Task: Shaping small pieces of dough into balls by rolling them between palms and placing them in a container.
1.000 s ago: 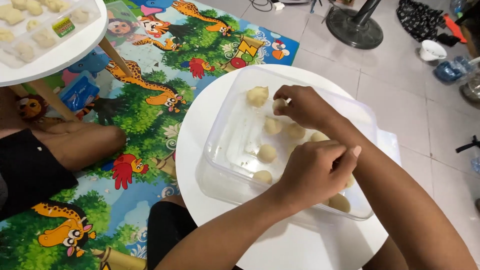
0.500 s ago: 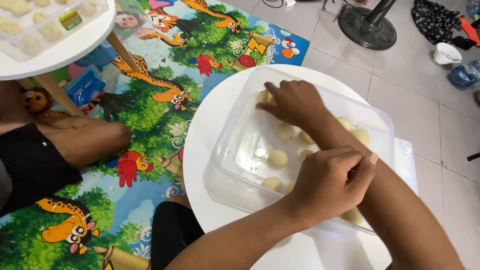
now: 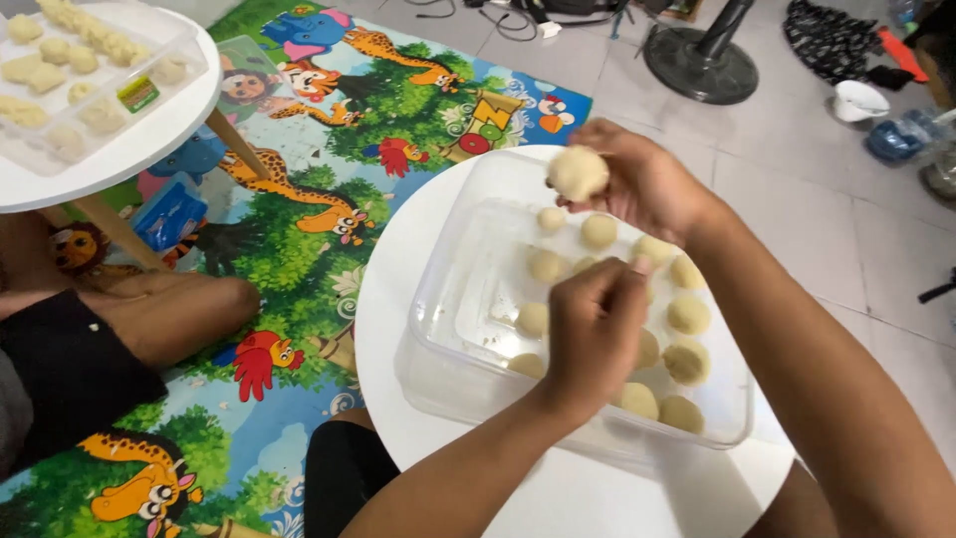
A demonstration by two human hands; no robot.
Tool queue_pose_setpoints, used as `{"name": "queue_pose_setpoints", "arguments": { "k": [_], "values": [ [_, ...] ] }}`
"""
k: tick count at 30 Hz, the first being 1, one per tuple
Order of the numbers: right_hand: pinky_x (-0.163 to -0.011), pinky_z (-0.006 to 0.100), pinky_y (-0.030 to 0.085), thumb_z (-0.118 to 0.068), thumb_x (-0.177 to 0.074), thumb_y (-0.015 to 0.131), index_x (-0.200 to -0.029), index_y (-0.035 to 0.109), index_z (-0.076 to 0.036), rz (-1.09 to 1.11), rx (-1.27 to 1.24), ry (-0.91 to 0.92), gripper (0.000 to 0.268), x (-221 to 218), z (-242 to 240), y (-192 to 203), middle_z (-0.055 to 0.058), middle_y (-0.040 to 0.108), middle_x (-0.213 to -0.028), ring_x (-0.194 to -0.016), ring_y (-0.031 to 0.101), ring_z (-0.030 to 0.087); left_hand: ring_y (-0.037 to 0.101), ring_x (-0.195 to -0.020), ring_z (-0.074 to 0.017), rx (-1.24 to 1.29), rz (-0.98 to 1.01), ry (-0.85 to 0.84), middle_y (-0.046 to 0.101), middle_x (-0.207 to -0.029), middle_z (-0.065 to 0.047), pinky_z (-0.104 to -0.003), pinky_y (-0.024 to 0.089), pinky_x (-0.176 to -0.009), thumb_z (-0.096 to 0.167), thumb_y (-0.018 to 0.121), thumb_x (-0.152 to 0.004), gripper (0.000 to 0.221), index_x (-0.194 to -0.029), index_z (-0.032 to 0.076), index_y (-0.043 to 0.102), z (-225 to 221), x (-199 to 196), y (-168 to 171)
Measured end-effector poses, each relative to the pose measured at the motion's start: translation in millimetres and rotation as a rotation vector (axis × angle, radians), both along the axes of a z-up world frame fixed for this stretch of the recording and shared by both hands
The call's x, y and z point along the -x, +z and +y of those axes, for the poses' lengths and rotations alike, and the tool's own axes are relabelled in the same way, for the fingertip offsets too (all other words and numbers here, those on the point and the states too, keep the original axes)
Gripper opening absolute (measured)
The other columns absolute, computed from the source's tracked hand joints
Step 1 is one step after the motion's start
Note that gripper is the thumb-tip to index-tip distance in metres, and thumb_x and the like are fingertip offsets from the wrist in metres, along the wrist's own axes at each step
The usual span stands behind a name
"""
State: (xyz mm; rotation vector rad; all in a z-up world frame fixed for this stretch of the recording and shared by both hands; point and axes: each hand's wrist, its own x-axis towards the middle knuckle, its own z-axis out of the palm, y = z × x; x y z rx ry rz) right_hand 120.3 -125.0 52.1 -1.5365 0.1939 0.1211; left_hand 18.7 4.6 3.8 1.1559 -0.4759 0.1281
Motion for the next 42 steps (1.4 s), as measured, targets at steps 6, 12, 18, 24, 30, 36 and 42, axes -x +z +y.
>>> {"name": "queue_pose_setpoints", "arguments": {
  "k": [6,12,18,24,30,36,42],
  "values": [
    [-0.05,0.034,0.065,-0.021,-0.093,0.07,-0.108,0.057,-0.005,-0.041,-0.114,-0.151,0.026,66.8,-55.3,-20.4,0.01,0.061,-0.075,-0.063,0.07,0.021,0.038,-0.057,-0.0077,0.109,0.382,-0.021,0.037,-0.054,0.004,-0.023,0.031,-0.054,0.022,0.053,-0.098,0.04,-0.059,0.014,0.047,-1.1,-9.0,-4.5],
    [-0.027,0.022,0.036,-0.033,-0.1,0.069,-0.071,0.06,-0.001,-0.027,-0.047,-0.253,0.044,134.1,-34.5,-20.8,0.009,0.048,-0.055,-0.043,0.047,0.015,0.044,-0.053,-0.0102,0.173,0.497,-0.054,0.041,-0.055,-0.001,-0.022,0.036,-0.053,0.02,0.055,-0.096,0.037,-0.061,0.011,0.048,-6.4,-18.5,14.3],
    [-0.025,0.025,0.024,-0.027,-0.098,0.07,-0.045,0.038,-0.011,-0.138,0.006,-0.441,0.064,140.9,-24.1,-17.2,0.0,0.022,-0.04,-0.031,0.023,0.012,0.053,-0.06,-0.0165,-0.187,0.441,-0.362,0.053,-0.072,-0.008,-0.029,0.047,-0.053,0.029,0.061,-0.09,0.027,-0.08,0.005,0.065,-23.2,-32.0,25.8],
    [-0.037,0.018,0.025,-0.04,-0.106,0.053,-0.057,0.047,-0.015,-0.367,0.031,-0.628,0.056,131.2,-20.5,-24.7,-0.002,0.034,-0.044,-0.039,0.036,0.005,0.058,-0.081,-0.0243,-0.213,0.525,-0.53,0.052,-0.104,-0.014,-0.039,0.054,-0.068,0.052,0.048,-0.1,0.051,-0.114,0.003,0.05,-45.0,-21.7,18.7],
    [-0.118,0.067,0.023,-0.069,-0.1,0.02,-0.153,0.024,0.005,-0.445,0.423,-0.003,0.091,161.9,7.0,-8.8,0.039,0.034,-0.144,-0.142,0.028,0.059,0.057,-0.082,-0.0177,0.271,0.887,-0.468,0.06,-0.086,0.002,-0.028,0.047,-0.082,0.044,0.053,-0.102,0.03,-0.091,0.017,0.058,-42.1,-18.8,-5.4],
    [-0.115,0.067,0.033,-0.065,-0.102,0.032,-0.14,0.049,0.005,-0.685,0.128,-0.146,0.082,154.0,13.7,-16.3,0.036,0.053,-0.132,-0.133,0.048,0.054,0.041,-0.06,-0.0162,0.461,0.898,-0.179,0.033,-0.059,0.002,-0.037,0.044,-0.07,0.043,0.057,-0.092,0.046,-0.06,0.017,0.036,-23.3,-46.5,-5.4],
    [-0.082,0.032,0.058,-0.033,-0.109,0.048,-0.095,0.071,-0.003,-0.608,0.254,-0.336,0.04,160.5,-35.2,-15.6,0.01,0.067,-0.078,-0.079,0.067,0.018,0.02,-0.032,-0.0138,0.389,0.749,-0.322,0.014,-0.041,0.002,-0.027,0.021,-0.035,0.037,0.054,-0.089,0.053,-0.047,0.021,0.025,-0.9,-36.5,18.4]
  ]
}}
